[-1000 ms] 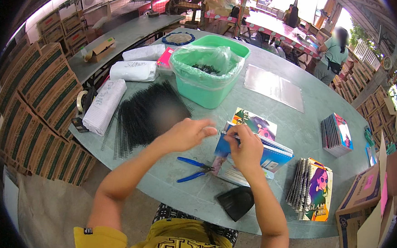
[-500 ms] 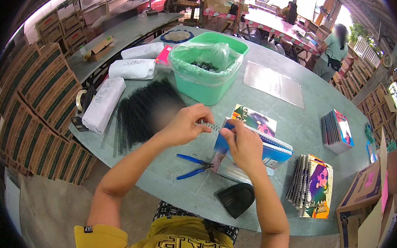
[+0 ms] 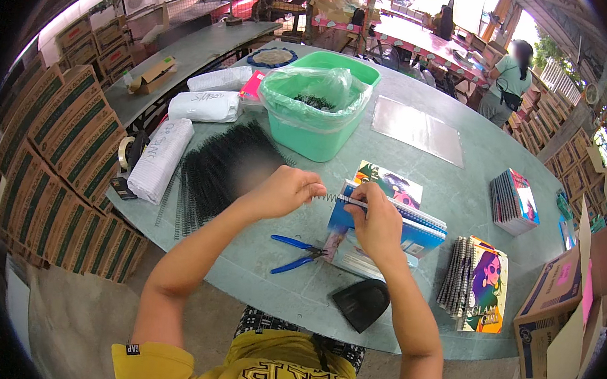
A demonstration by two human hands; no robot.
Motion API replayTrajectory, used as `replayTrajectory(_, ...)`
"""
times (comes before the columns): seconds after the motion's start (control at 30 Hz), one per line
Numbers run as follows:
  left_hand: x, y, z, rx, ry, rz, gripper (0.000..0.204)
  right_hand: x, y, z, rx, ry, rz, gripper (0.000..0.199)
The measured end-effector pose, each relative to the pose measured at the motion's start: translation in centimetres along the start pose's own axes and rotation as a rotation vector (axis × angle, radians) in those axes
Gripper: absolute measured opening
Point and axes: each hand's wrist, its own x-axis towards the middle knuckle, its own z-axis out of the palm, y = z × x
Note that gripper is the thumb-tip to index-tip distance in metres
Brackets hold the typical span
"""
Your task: The person threads a plastic spiral coil through the pre-punched holes of several notebook covers and pages by hand, using a pair of pliers to trim and crimp the ends of the coil.
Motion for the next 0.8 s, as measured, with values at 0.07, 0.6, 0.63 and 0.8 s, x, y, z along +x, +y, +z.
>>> replayTrajectory(0.07, -0.7, 0.6, 0.6, 0.203, 0.097, 0.182, 0.022, 0.2, 0.2, -0.3, -0.161, -0.15, -0.038, 0.017)
replayTrajectory(0.6, -5.3, 6.9, 10.8, -0.017, -0.034, 0.088, 0.033, -2.2, 3.0, -5.2, -0.307, 0.068, -0.025, 0.011)
replayTrajectory(0.63, -4.4, 7.4, 7.1, 0.037, 0.275, 0.114, 0.029, -2.8, 3.7, -6.2, -0.343, 0.042, 0.032, 0.012)
replayTrajectory(0.8, -3.3, 4.6, 4.7, 0.363, 0.356, 0.13, 0.026, -3.2, 3.3, -6.1, -0.227, -0.007, -0.009, 0.015)
